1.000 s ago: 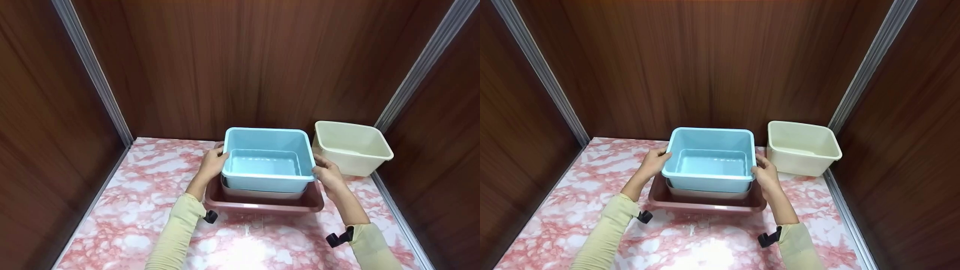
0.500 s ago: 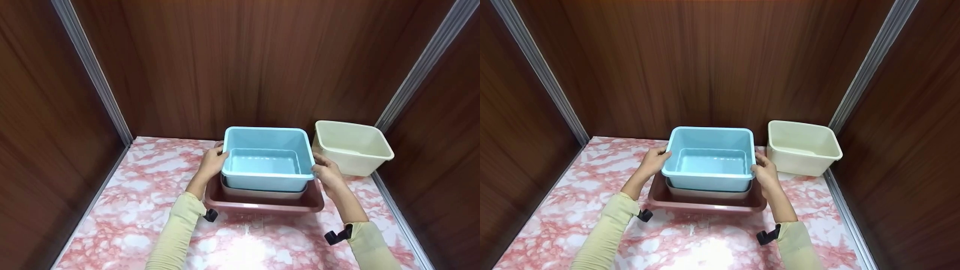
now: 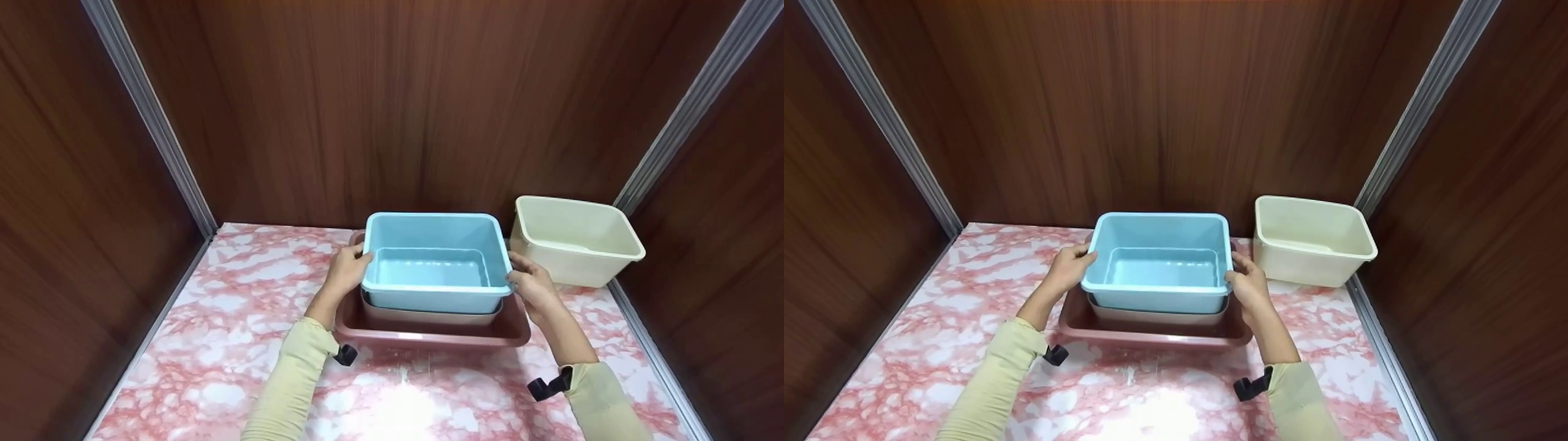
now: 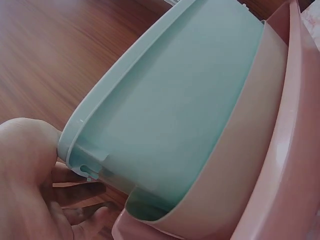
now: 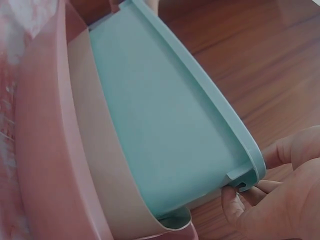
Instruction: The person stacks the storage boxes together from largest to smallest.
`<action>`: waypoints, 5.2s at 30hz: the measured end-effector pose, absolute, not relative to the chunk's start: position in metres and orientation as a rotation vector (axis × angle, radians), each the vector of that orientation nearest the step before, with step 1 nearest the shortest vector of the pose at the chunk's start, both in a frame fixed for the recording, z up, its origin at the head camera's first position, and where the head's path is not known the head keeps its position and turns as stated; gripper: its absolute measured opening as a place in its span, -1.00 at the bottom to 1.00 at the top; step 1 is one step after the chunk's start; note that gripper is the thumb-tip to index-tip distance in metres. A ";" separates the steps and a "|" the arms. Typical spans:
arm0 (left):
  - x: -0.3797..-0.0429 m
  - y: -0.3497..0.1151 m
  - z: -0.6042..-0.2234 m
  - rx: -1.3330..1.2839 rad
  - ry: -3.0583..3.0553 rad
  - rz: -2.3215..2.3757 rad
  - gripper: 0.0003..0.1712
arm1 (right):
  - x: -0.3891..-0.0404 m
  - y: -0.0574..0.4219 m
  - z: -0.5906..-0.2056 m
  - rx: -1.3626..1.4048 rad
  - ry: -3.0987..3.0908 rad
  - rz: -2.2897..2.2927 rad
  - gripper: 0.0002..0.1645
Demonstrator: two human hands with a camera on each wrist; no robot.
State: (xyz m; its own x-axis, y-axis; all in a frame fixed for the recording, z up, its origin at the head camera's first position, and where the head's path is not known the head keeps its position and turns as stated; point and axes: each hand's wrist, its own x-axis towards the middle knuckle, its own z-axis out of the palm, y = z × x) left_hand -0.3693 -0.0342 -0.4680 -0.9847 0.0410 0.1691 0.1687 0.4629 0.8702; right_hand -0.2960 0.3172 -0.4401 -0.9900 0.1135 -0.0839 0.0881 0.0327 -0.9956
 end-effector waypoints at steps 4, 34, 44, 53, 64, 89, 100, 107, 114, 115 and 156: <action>-0.369 -0.034 -0.471 -0.189 -2.582 -1.593 -0.52 | -0.297 0.318 -0.442 -0.240 -2.250 2.157 -0.19; -0.371 -0.035 -0.485 -0.220 -2.652 -1.582 -0.51 | -0.297 0.315 -0.469 -0.261 -2.358 2.050 -0.17; -0.371 -0.034 -0.490 -0.208 -2.686 -1.580 -0.51 | -0.298 0.315 -0.478 -0.286 -2.377 2.024 -0.17; -0.371 -0.035 -0.492 -0.249 -2.713 -1.547 -0.51 | -0.298 0.313 -0.481 -0.293 -2.401 1.991 -0.20; -0.372 -0.036 -0.495 -0.259 -2.710 -1.535 -0.51 | -0.301 0.314 -0.486 -0.296 -2.418 1.969 -0.20; -0.345 -0.030 -0.527 -0.378 -2.509 -1.439 -0.41 | -0.297 0.309 -0.508 -0.175 -2.401 1.702 -0.39; -0.339 -0.024 -0.533 -0.427 -2.584 -1.165 -0.52 | -0.285 0.312 -0.530 0.114 -2.322 1.228 -0.52; -0.335 -0.024 -0.538 -0.410 -2.612 -1.145 -0.52 | -0.280 0.308 -0.540 0.038 -2.306 1.134 -0.55; -0.333 -0.029 -0.539 -0.386 -2.605 -1.142 -0.54 | -0.284 0.299 -0.543 -0.014 -2.273 1.087 -0.56; -0.333 -0.029 -0.539 -0.380 -2.609 -1.141 -0.54 | -0.285 0.299 -0.543 -0.013 -2.257 1.098 -0.57; -0.335 -0.027 -0.540 -0.362 -2.600 -1.138 -0.55 | -0.408 0.447 -0.502 0.328 -2.791 0.097 -0.53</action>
